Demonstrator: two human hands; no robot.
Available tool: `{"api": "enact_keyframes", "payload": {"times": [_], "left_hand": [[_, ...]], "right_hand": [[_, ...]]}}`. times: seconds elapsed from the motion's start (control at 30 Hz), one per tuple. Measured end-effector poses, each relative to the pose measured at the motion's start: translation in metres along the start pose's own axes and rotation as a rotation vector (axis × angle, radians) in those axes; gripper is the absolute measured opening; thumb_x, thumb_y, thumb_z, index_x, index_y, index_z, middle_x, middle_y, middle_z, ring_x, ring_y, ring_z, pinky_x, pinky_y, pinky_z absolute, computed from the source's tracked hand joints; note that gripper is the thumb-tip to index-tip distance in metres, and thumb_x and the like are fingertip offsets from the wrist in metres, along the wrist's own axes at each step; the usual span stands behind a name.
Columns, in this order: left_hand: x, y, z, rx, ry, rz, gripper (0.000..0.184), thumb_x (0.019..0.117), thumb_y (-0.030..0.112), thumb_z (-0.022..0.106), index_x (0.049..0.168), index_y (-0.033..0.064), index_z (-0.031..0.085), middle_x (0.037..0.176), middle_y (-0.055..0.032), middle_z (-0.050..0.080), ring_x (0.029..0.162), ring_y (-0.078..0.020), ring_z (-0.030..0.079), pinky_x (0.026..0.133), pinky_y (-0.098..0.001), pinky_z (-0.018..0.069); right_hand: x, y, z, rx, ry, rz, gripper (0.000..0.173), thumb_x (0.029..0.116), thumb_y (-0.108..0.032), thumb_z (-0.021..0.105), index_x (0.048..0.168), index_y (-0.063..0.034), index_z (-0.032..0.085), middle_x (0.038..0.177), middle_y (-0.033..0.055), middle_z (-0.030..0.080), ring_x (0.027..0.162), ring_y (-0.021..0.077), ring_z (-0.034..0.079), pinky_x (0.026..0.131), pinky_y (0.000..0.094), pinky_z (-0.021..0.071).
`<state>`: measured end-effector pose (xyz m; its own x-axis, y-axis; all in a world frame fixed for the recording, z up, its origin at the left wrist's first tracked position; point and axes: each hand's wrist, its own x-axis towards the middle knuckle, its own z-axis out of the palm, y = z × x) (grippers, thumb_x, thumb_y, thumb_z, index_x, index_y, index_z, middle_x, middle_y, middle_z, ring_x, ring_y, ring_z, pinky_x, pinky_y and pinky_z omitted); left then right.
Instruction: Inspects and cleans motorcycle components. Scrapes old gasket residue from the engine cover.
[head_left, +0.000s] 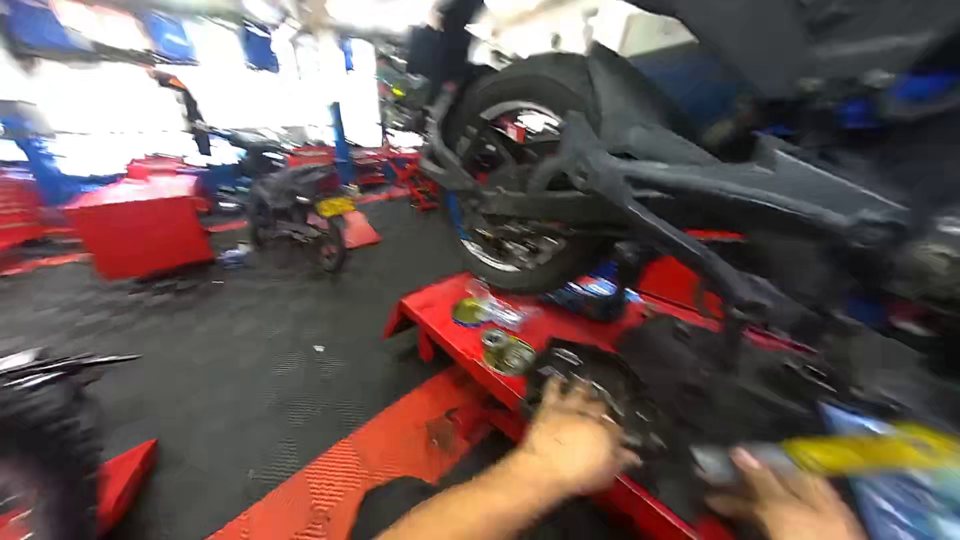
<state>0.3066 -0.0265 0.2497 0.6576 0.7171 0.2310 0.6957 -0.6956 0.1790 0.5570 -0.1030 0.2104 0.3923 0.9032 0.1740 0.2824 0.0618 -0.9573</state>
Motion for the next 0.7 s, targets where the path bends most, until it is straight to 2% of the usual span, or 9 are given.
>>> {"api": "enact_keyframes", "payload": {"times": [0.07,0.13,0.2,0.27,0.33,0.43,0.5,0.57,0.7], "left_hand": [[-0.001,0.002,0.013,0.036,0.051,0.041,0.043,0.0992,0.056,0.057,0.114,0.0216,0.077,0.135,0.0002,0.068,0.147,-0.0272,0.043,0.125,-0.0636,0.021],[0.002,-0.005,0.026,0.078,0.166,0.115,0.038,0.098,0.054,0.06,0.105,0.0206,0.078,0.129,0.0007,0.07,0.144,-0.0259,0.047,0.124,-0.062,0.0248],[0.005,-0.014,0.038,0.075,0.291,0.196,0.033,0.0977,0.05,0.062,0.097,0.0213,0.078,0.122,0.004,0.073,0.139,-0.0228,0.053,0.123,-0.0599,0.0293],[0.004,-0.019,0.044,0.047,0.383,0.265,0.032,0.0976,0.047,0.063,0.09,0.021,0.078,0.116,0.0063,0.075,0.135,-0.021,0.056,0.123,-0.0581,0.0303],[0.004,-0.026,0.046,0.02,0.41,0.305,0.034,0.0971,0.048,0.062,0.084,0.0214,0.078,0.115,0.0074,0.075,0.134,-0.021,0.057,0.124,-0.059,0.0297],[0.007,-0.035,0.043,-0.017,0.394,0.345,0.04,0.0972,0.053,0.06,0.081,0.0213,0.078,0.115,0.006,0.075,0.133,-0.023,0.058,0.122,-0.062,0.0303],[0.009,-0.038,0.044,-0.017,0.411,0.368,0.044,0.0976,0.056,0.057,0.079,0.0206,0.076,0.109,0.0055,0.076,0.128,-0.0228,0.062,0.12,-0.0611,0.0335],[0.01,-0.036,0.044,-0.017,0.431,0.378,0.045,0.0971,0.055,0.057,0.075,0.0193,0.075,0.097,0.0051,0.076,0.121,-0.0223,0.065,0.118,-0.0584,0.0367],[0.012,-0.031,0.039,-0.016,0.397,0.348,0.049,0.098,0.055,0.054,0.07,0.0191,0.072,0.084,0.0048,0.074,0.112,-0.022,0.068,0.116,-0.0564,0.0372]], "right_hand": [[0.002,-0.018,0.011,0.128,0.081,0.051,0.026,0.107,-0.018,0.054,0.123,0.0029,0.059,0.093,0.0184,0.075,0.068,0.0319,0.074,0.056,0.048,0.0646],[0.009,-0.03,0.014,0.27,0.09,0.101,0.027,0.1051,-0.011,0.056,0.13,-0.0001,0.054,0.097,0.0193,0.073,0.072,0.0324,0.074,0.06,0.0471,0.0643],[0.015,-0.037,0.019,0.399,0.078,0.132,0.029,0.1009,-0.004,0.06,0.129,-0.0002,0.054,0.098,0.0205,0.073,0.075,0.0335,0.074,0.061,0.0474,0.0642],[0.017,-0.042,0.026,0.411,0.055,0.172,0.025,0.1001,-0.006,0.062,0.124,0.0001,0.058,0.094,0.0189,0.073,0.072,0.0302,0.073,0.06,0.0447,0.0634],[0.019,-0.041,0.035,0.36,0.036,0.186,0.022,0.1033,-0.016,0.061,0.12,-0.0022,0.061,0.092,0.0148,0.073,0.066,0.0243,0.07,0.055,0.0385,0.0601],[0.02,-0.03,0.039,0.251,0.038,0.162,0.021,0.1046,-0.023,0.061,0.114,-0.004,0.064,0.085,0.0124,0.071,0.054,0.0185,0.061,0.046,0.0316,0.0526],[0.021,-0.024,0.04,0.208,-0.004,0.156,0.021,0.1043,-0.023,0.061,0.112,-0.004,0.064,0.079,0.0128,0.07,0.049,0.0172,0.057,0.042,0.0291,0.0483],[0.026,-0.021,0.044,0.111,-0.012,0.167,0.022,0.1047,-0.027,0.061,0.111,-0.0062,0.064,0.074,0.0117,0.068,0.045,0.0175,0.056,0.04,0.0287,0.0471],[0.033,-0.018,0.048,-0.033,0.002,0.117,0.023,0.1069,-0.027,0.057,0.112,-0.006,0.063,0.076,0.0107,0.068,0.05,0.02,0.06,0.045,0.0339,0.0516]]}}
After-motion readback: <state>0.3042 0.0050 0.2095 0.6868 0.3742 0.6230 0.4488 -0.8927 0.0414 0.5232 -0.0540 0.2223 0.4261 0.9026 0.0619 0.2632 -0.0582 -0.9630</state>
